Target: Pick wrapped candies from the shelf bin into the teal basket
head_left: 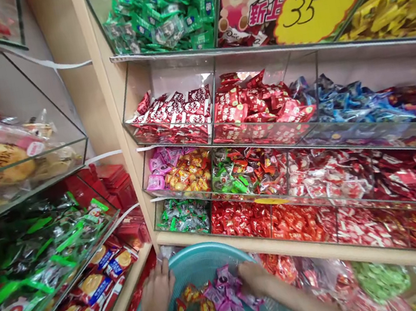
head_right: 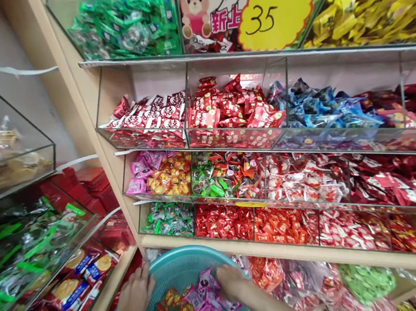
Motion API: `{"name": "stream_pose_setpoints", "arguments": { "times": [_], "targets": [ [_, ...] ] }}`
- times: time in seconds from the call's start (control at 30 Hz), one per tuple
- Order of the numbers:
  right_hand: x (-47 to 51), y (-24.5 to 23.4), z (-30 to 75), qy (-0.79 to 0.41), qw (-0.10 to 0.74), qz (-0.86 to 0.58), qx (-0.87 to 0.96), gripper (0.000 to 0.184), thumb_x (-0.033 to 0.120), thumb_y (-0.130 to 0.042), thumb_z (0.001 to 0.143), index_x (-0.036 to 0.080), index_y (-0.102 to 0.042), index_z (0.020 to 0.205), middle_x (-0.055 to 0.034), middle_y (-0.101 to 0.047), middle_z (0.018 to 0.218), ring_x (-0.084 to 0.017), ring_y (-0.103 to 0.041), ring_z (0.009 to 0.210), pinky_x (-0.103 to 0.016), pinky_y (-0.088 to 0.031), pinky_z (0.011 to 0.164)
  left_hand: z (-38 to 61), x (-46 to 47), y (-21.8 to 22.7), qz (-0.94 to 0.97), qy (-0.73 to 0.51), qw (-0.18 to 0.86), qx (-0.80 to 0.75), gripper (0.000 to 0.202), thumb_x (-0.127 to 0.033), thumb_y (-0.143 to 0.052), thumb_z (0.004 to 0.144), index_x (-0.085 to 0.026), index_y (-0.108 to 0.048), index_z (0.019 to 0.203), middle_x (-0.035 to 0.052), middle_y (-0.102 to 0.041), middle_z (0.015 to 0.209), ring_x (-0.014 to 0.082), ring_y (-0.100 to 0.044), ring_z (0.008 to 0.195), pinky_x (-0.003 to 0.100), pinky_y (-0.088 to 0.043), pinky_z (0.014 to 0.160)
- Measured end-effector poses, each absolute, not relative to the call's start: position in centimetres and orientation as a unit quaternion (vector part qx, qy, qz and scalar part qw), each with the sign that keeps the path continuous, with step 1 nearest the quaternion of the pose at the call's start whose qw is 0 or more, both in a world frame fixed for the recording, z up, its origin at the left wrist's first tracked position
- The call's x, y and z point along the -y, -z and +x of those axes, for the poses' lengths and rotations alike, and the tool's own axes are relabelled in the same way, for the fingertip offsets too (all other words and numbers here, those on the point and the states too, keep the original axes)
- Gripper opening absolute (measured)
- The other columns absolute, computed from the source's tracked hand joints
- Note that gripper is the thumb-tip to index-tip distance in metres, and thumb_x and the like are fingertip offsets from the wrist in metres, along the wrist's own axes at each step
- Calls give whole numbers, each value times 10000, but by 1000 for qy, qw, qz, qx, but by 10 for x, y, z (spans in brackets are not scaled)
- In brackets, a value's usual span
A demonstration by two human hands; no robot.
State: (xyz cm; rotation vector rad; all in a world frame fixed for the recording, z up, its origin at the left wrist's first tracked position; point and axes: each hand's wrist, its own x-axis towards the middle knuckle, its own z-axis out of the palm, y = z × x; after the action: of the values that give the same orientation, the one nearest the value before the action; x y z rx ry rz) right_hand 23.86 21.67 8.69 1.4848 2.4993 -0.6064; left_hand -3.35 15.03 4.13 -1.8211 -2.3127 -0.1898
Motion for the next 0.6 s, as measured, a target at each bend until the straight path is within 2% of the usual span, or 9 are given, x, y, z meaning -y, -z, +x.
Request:
{"name": "stream_pose_setpoints", "arguments": {
  "times": [0.1,0.17,0.3,0.37,0.47,0.6],
  "targets": [
    [-212,-77,228,170,88,501,-844,295,44,-436,779,102,-666,956,-170,-671,1029,-267,-617,987,-356,-447,855,-31,-148,-45,-614,45,100,781,441,-232,-299,913,-125,-530,1272,150,-663,1121,237,-623,1006,358,-505,834],
    [-209,-74,226,160,78,498,-849,387,23,-333,815,115,-645,1025,-165,-644,1103,-241,-613,1005,-345,-444,884,-30,-147,-48,-614,36,97,783,445,-222,-291,915,-115,-524,1278,154,-660,1133,240,-626,1009,361,-510,833],
    [-205,-72,234,158,34,480,-863,283,177,-461,840,161,-606,1083,-129,-562,1214,-214,-587,1042,-295,-446,912,-30,-148,-50,-615,24,87,783,444,-200,-297,910,-109,-516,1286,159,-658,1132,245,-632,1002,372,-517,832],
    [-204,-70,240,160,-7,461,-873,279,231,-427,878,157,-597,1086,-131,-550,1201,-207,-573,1056,-293,-440,934,-31,-148,-49,-616,22,89,782,442,-202,-301,910,-113,-518,1285,157,-658,1123,243,-633,993,370,-518,825],
    [-201,-62,245,161,-59,430,-887,306,207,-364,904,166,-590,1107,-128,-547,1204,-203,-561,1075,-313,-430,966,-31,-148,-46,-615,27,97,782,442,-212,-299,912,-119,-522,1282,154,-652,1125,241,-626,998,366,-514,825],
    [-198,-47,243,143,-63,445,-882,361,138,-360,884,219,-589,1152,-104,-546,1279,-228,-545,1147,-360,-433,990,-33,-149,-42,-611,28,98,785,454,-201,-277,911,-122,-519,1287,154,-647,1143,243,-621,1009,358,-508,822]
  ]
}}
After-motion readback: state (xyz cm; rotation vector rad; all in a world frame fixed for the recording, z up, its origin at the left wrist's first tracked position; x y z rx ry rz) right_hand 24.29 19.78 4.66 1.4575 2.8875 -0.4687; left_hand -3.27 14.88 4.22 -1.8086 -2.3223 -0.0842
